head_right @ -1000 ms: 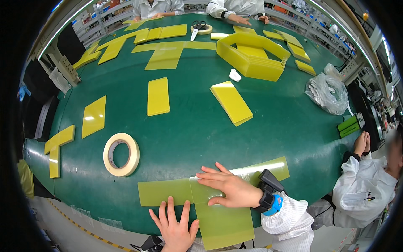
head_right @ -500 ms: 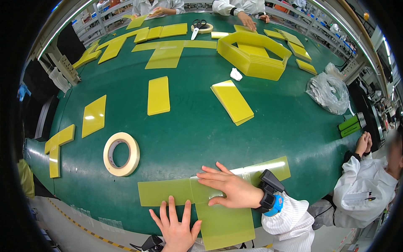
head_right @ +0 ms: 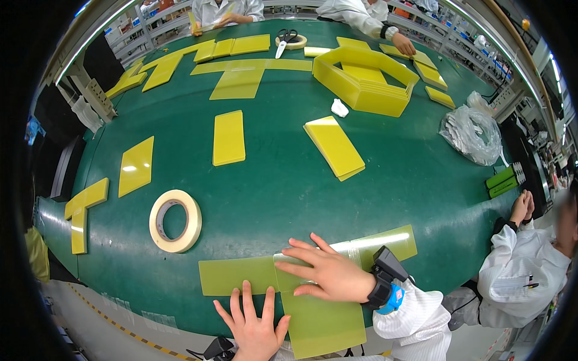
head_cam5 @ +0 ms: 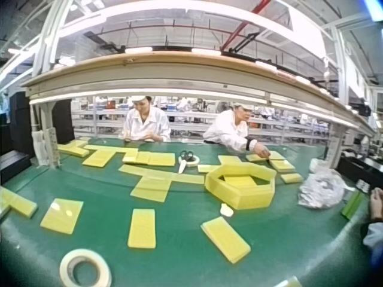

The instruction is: The recorder applies adhesive tape to yellow plastic parts and transparent sheets at a manufacturing workstation.

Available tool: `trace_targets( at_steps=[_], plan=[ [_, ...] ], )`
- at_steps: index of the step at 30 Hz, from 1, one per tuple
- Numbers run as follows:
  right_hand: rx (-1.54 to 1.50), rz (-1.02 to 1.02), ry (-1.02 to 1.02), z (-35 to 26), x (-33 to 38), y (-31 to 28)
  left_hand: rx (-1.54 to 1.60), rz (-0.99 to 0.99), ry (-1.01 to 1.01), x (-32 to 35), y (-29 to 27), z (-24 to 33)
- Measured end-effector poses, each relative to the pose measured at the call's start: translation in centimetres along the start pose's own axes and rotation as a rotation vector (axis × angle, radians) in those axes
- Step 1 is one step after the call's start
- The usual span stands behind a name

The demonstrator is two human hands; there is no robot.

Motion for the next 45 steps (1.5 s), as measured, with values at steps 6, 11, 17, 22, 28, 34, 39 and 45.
trace_targets(
  at_steps=[6, 11, 17, 22, 28, 34, 39, 45],
  plan=[
    [0.234, -0.017, -0.003, -0.7, -0.5, 0.7, 0.032, -0.013, -0.013, -0.2, -0.1, -0.1],
    [0.297, -0.003, 0.016, -1.0, -0.7, 0.7, 0.035, -0.021, -0.014, -0.1, 0.0, -0.1],
    [0.32, 0.002, -0.047, -0.9, -0.5, 1.1, -0.052, -0.021, 0.014, 0.0, 0.1, 0.1],
    [0.289, -0.019, -0.032, -0.7, -0.4, 1.3, 0.031, -0.009, -0.009, 0.0, 0.0, 0.1],
    [0.299, -0.027, -0.046, -0.8, -0.4, 1.4, 0.039, -0.025, -0.012, -0.1, 0.1, 0.0],
    [0.333, -0.043, -0.064, -1.4, -0.8, 1.4, -0.052, 0.037, -0.001, 0.1, 0.2, -0.4],
    [0.321, -0.065, -0.036, -1.3, -0.8, 1.5, 0.028, 0.018, -0.048, 0.7, -0.5, -1.5],
    [0.384, -0.041, -0.045, -1.7, -0.5, 1.2, 0.39, 0.238, 0.091, 6.2, -4.8, -5.1]
  ],
)
Point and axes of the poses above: each hand's wrist, its own x-axis away from the middle knuckle, its own y-axis out of the palm, z = x × y, the point moved 9 cm from there along -x, towards the middle knuckle, and after that the axes turned 4 degrees about -x, right-handed, at the moved point
